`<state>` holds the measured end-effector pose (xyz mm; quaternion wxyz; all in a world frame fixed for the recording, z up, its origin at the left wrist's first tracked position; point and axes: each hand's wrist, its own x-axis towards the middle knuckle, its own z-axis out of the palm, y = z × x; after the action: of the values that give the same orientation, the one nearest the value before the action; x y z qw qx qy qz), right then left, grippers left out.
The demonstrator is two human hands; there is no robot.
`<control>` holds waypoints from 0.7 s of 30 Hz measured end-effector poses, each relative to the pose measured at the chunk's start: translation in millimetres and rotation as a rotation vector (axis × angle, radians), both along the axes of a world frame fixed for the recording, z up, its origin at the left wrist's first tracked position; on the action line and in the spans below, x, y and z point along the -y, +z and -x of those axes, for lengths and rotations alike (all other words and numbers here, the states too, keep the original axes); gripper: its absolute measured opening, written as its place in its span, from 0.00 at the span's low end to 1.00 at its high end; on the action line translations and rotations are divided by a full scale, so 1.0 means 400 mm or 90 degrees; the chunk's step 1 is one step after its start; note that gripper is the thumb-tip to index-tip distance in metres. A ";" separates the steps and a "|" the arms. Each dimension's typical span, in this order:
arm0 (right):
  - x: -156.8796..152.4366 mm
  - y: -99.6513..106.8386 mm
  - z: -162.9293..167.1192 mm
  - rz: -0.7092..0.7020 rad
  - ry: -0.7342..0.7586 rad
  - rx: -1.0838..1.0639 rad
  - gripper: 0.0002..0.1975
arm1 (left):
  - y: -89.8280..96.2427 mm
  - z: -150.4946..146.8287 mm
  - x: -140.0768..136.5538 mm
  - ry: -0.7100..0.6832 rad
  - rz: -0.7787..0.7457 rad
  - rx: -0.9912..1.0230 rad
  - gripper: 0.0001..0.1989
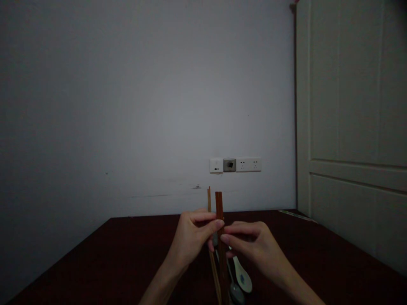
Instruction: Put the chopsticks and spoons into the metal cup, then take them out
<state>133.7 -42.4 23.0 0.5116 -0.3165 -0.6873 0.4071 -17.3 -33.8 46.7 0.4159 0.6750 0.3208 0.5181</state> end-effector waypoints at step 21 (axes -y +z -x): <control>-0.048 -0.026 0.000 -0.135 -0.094 0.055 0.13 | -0.041 -0.012 -0.059 0.052 -0.034 -0.007 0.16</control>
<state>133.6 -23.2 12.8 0.5407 -0.3277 -0.7226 0.2793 -12.7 -10.2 30.5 0.3747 0.6749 0.3365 0.5393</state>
